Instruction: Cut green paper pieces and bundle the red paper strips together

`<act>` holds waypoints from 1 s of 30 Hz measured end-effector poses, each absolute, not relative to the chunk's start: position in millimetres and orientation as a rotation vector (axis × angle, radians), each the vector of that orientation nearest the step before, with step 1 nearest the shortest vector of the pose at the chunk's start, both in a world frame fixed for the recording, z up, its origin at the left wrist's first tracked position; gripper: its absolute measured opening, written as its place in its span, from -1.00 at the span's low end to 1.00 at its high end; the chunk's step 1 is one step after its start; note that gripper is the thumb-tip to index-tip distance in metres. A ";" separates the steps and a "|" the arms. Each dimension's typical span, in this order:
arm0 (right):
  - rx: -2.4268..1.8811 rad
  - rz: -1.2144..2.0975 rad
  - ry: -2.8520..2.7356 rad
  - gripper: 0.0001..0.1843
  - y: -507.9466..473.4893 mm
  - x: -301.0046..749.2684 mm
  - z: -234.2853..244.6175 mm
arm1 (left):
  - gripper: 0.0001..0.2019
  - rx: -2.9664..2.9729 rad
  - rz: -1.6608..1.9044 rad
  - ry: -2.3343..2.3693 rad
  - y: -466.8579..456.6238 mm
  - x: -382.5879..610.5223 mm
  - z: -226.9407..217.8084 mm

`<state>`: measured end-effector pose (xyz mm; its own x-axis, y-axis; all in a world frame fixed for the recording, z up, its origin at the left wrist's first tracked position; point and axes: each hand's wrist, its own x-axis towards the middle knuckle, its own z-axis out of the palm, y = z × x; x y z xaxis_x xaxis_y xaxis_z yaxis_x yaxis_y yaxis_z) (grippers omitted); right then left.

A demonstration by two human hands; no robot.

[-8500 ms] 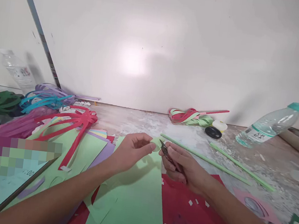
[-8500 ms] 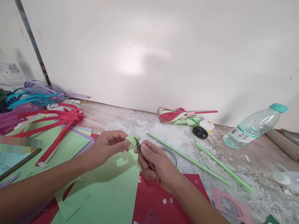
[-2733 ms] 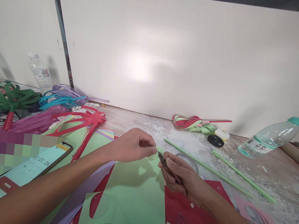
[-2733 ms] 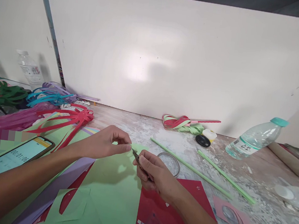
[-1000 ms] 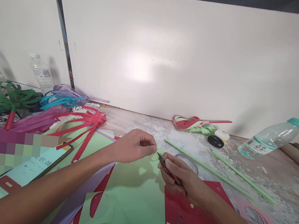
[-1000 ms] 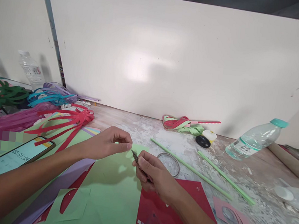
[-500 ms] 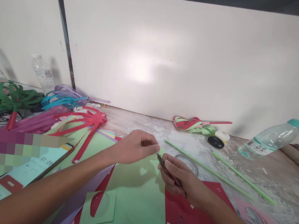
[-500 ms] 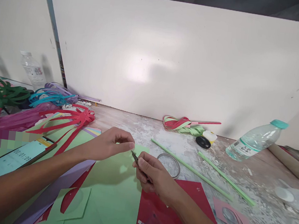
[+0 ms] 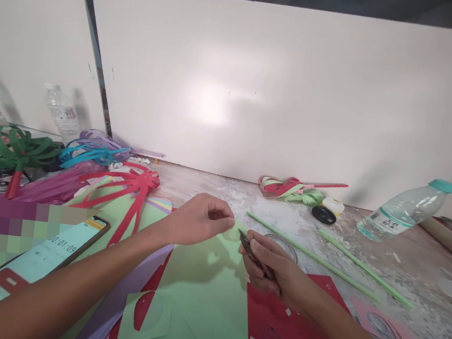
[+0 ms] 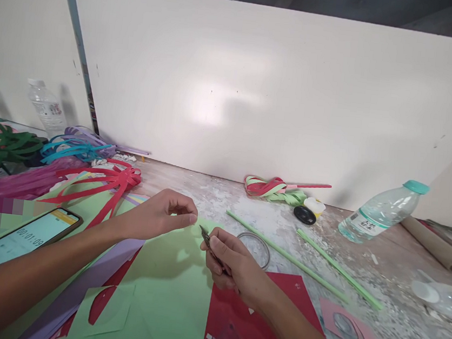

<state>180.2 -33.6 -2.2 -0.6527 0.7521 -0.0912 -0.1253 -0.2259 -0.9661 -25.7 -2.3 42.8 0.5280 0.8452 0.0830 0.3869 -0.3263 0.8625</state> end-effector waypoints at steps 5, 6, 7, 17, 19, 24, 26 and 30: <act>-0.765 1.926 -1.451 -0.66 -35.1 180.2 -1.7 | -0.77 1.920 0.704 1.001 -2.7 -24.9 43.5; -0.766 1.928 -1.449 -0.66 -35.2 180.2 -1.4 | -0.77 1.915 0.708 0.999 -2.8 -24.7 43.3; -0.767 1.931 -1.446 -0.65 -35.2 180.2 -1.1 | -0.77 1.911 0.710 0.996 -2.9 -24.5 43.2; -0.810 1.936 -1.454 -0.65 -35.1 180.2 -3.7 | -0.78 1.943 0.697 1.016 -5.3 -23.2 43.1; -0.822 1.936 -1.452 -0.64 -34.7 179.7 -3.6 | -0.78 1.934 0.711 1.015 -5.9 -22.5 42.8; -0.808 1.950 -1.447 -0.64 -33.8 178.4 -3.2 | -0.78 1.917 0.703 1.022 -6.4 -21.8 42.3; -0.804 1.954 -1.445 -0.65 -34.1 178.3 -3.3 | -0.78 1.918 0.699 1.016 -5.9 -21.6 42.0; -0.805 1.947 -1.433 -0.65 -34.4 178.6 -2.1 | -0.76 1.914 0.716 0.984 -4.4 -22.2 41.2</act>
